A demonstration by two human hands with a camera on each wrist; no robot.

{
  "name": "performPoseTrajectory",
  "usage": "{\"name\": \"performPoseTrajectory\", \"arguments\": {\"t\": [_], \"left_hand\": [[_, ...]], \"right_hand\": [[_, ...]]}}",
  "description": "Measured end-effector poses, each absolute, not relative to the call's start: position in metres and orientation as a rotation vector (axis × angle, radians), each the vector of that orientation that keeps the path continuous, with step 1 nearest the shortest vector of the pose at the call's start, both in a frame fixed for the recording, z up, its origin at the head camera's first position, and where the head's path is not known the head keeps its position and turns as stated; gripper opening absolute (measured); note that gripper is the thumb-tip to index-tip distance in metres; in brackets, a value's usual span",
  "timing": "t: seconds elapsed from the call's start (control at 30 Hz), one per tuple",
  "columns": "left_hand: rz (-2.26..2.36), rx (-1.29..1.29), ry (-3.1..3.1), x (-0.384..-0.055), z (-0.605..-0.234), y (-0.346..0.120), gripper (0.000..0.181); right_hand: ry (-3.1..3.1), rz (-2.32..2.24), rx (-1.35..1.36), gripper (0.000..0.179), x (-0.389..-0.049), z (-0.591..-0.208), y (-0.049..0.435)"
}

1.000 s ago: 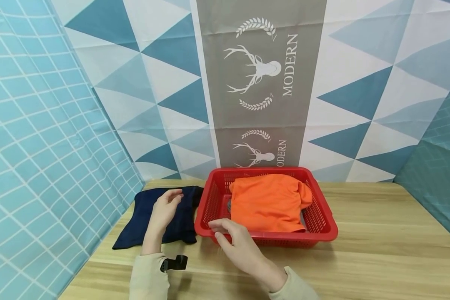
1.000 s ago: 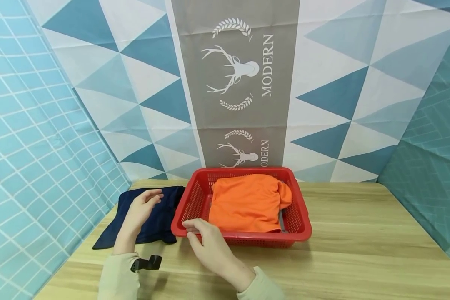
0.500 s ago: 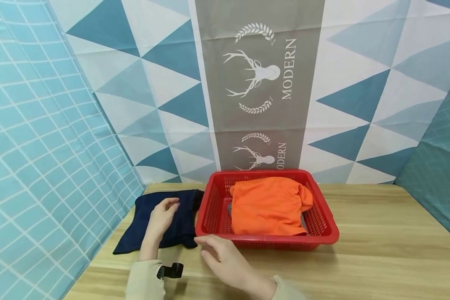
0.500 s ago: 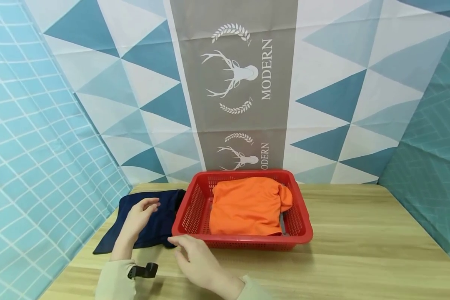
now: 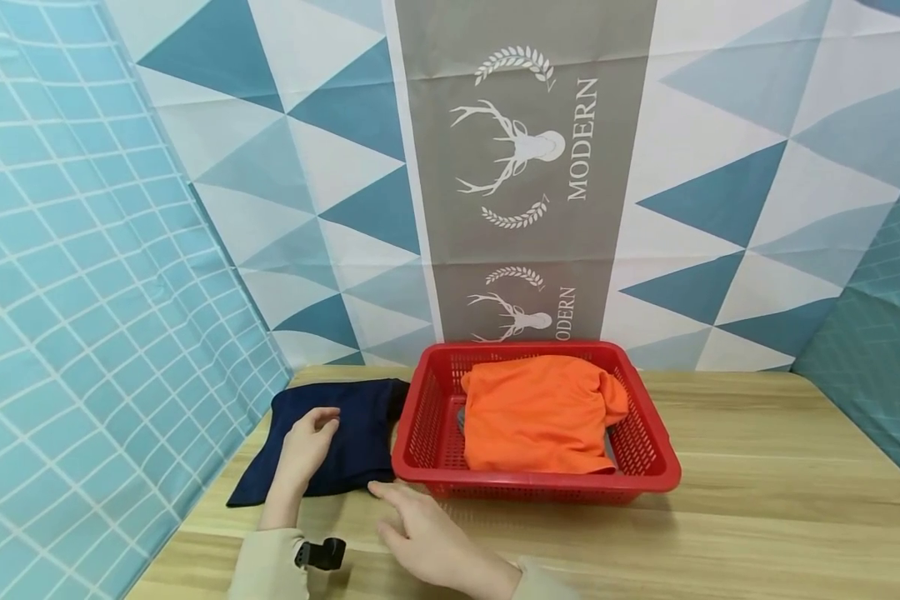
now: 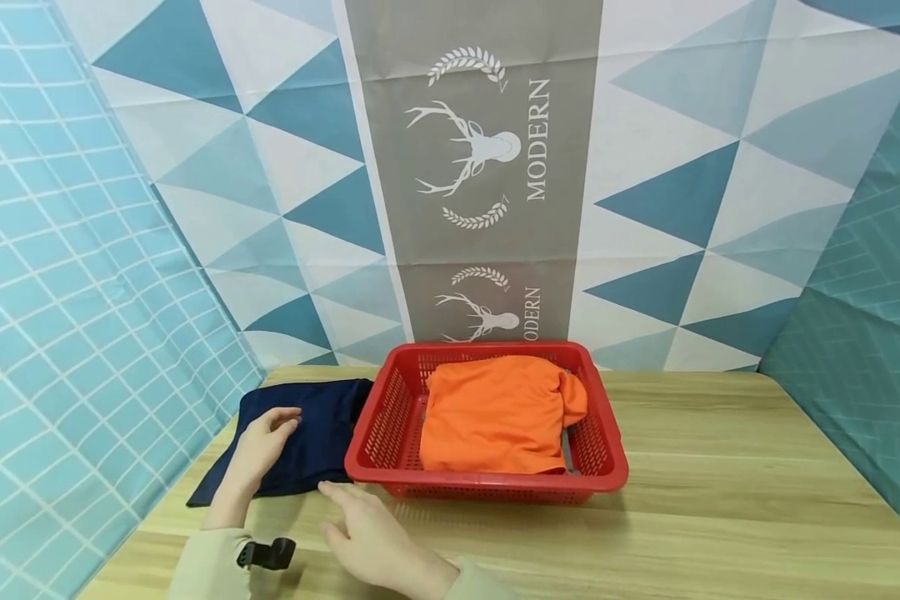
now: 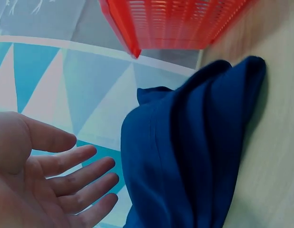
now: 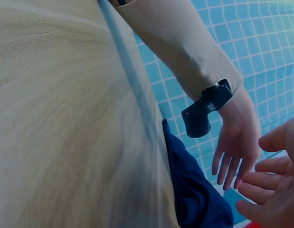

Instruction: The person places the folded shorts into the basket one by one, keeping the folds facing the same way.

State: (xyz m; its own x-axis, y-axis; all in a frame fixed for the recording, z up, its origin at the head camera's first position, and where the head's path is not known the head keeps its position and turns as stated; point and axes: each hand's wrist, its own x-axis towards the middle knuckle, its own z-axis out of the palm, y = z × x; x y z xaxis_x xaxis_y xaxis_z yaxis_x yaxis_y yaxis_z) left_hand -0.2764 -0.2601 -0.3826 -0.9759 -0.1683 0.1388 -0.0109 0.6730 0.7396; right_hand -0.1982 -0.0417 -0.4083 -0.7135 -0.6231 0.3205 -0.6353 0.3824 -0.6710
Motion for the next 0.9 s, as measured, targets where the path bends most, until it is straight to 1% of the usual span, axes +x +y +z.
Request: {"name": "performPoseTrajectory", "arguments": {"t": [0.3,0.5,0.67,0.9], "left_hand": [[-1.130,0.183,-2.697,-0.276,-0.385,-0.266,0.035],[-1.093,0.211,-2.720,-0.280,-0.386,-0.271,0.038],[-1.065,0.245,-2.751,-0.286,-0.387,-0.275,0.044],[-1.073,0.322,-2.731,-0.288,-0.393,-0.282,0.052]], "right_hand": [[-2.838,1.236,1.094,0.064,-0.201,-0.415,-0.058],[-2.862,1.339,0.911,0.074,-0.211,-0.421,-0.073],[-2.852,1.388,0.785,0.077,-0.220,-0.424,-0.084],[-2.860,1.498,0.701,0.078,-0.227,-0.430,-0.094]]}}
